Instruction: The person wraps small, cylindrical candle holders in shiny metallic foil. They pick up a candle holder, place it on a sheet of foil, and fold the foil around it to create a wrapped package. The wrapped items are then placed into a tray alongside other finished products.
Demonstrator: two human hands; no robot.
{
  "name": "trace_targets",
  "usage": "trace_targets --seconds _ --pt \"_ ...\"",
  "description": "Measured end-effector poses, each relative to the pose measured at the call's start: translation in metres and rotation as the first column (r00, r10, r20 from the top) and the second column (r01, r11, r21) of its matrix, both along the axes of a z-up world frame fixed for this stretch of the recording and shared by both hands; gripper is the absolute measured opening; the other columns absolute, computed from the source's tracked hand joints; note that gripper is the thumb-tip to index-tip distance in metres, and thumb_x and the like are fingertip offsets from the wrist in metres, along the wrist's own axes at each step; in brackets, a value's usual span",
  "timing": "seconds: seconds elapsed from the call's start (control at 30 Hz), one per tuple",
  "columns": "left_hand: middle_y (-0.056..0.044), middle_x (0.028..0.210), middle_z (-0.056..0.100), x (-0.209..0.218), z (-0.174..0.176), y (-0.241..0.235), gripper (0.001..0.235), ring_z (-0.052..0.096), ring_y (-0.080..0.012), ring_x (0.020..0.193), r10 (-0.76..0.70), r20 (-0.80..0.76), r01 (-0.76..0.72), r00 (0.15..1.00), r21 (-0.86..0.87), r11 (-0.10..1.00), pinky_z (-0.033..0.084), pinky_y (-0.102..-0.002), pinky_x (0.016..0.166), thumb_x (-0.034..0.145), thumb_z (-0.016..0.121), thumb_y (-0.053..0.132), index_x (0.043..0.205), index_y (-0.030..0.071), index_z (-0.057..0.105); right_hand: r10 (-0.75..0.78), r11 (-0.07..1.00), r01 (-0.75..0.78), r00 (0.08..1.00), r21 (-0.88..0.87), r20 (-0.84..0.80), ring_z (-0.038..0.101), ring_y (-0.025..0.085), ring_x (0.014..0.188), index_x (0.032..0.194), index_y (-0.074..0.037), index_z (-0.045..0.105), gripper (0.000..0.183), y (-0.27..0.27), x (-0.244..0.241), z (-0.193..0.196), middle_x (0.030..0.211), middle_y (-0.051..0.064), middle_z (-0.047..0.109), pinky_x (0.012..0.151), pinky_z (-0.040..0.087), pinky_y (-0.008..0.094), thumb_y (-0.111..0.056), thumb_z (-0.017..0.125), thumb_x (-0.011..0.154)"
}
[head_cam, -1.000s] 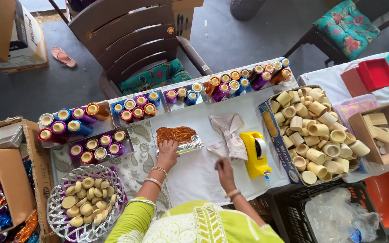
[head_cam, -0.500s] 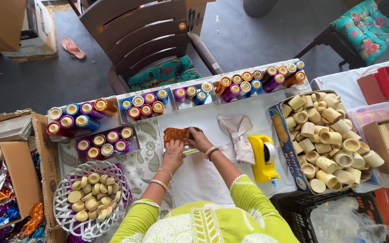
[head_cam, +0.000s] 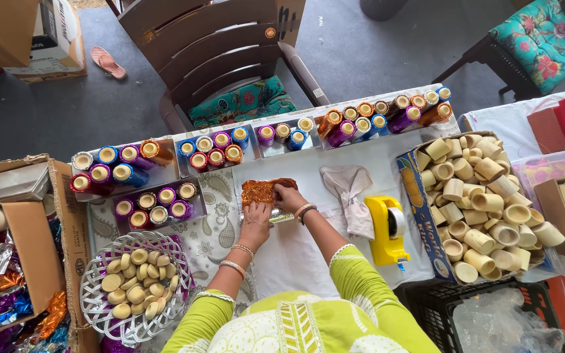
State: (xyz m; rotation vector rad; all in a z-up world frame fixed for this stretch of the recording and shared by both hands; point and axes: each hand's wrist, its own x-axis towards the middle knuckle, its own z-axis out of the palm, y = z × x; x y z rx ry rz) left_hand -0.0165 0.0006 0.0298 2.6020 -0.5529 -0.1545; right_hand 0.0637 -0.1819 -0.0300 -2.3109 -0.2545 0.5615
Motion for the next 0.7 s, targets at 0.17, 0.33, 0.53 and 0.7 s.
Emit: trace_targets --seconds 0.17,0.33,0.53,0.7 --pt "-0.012 0.112 0.06 -0.001 0.002 0.0 0.051 0.053 -0.0324 0.111 0.002 0.001 -0.002 1.0 -0.005 1.0 0.04 -0.046 0.099 0.072 0.085 0.014 0.116 0.005 0.063 0.006 0.998 0.001 0.995 0.066 -0.102 0.07 0.026 0.089 0.1 -0.005 0.061 0.029 -0.002 0.008 -0.009 0.095 0.011 0.073 0.08 0.056 0.037 -0.005 0.079 0.077" --pt "-0.012 0.112 0.059 -0.002 0.005 -0.001 0.049 0.053 -0.0322 0.112 -0.003 -0.018 0.003 1.0 0.003 1.0 0.04 -0.046 0.099 0.073 0.085 0.015 0.116 0.005 0.064 0.026 0.991 0.008 0.966 0.132 -0.256 0.069 0.017 0.085 0.093 -0.005 0.065 0.026 -0.008 0.021 -0.027 0.091 0.006 0.073 0.078 0.056 0.033 -0.003 0.082 0.074" --pt "-0.012 0.111 0.06 -0.006 0.004 -0.001 0.052 0.053 -0.0324 0.111 -0.012 0.027 0.012 1.0 0.002 1.0 0.04 -0.046 0.097 0.072 0.084 0.013 0.118 0.003 0.063 0.03 0.999 -0.014 0.938 0.049 -0.345 0.068 0.016 0.079 0.09 -0.007 0.071 0.02 -0.004 0.019 -0.001 0.084 0.004 0.073 0.075 0.056 0.032 -0.006 0.084 0.074" --pt "-0.012 0.11 0.059 -0.007 0.002 -0.001 0.05 0.053 -0.0319 0.11 -0.027 0.037 0.026 0.999 0.02 0.999 0.04 -0.045 0.097 0.073 0.084 0.012 0.117 0.003 0.063 0.081 0.994 -0.089 0.99 -0.06 -0.116 0.069 0.02 0.076 0.085 -0.006 0.073 0.015 0.001 0.012 -0.01 0.082 0.008 0.074 0.071 0.055 0.034 -0.006 0.083 0.074"
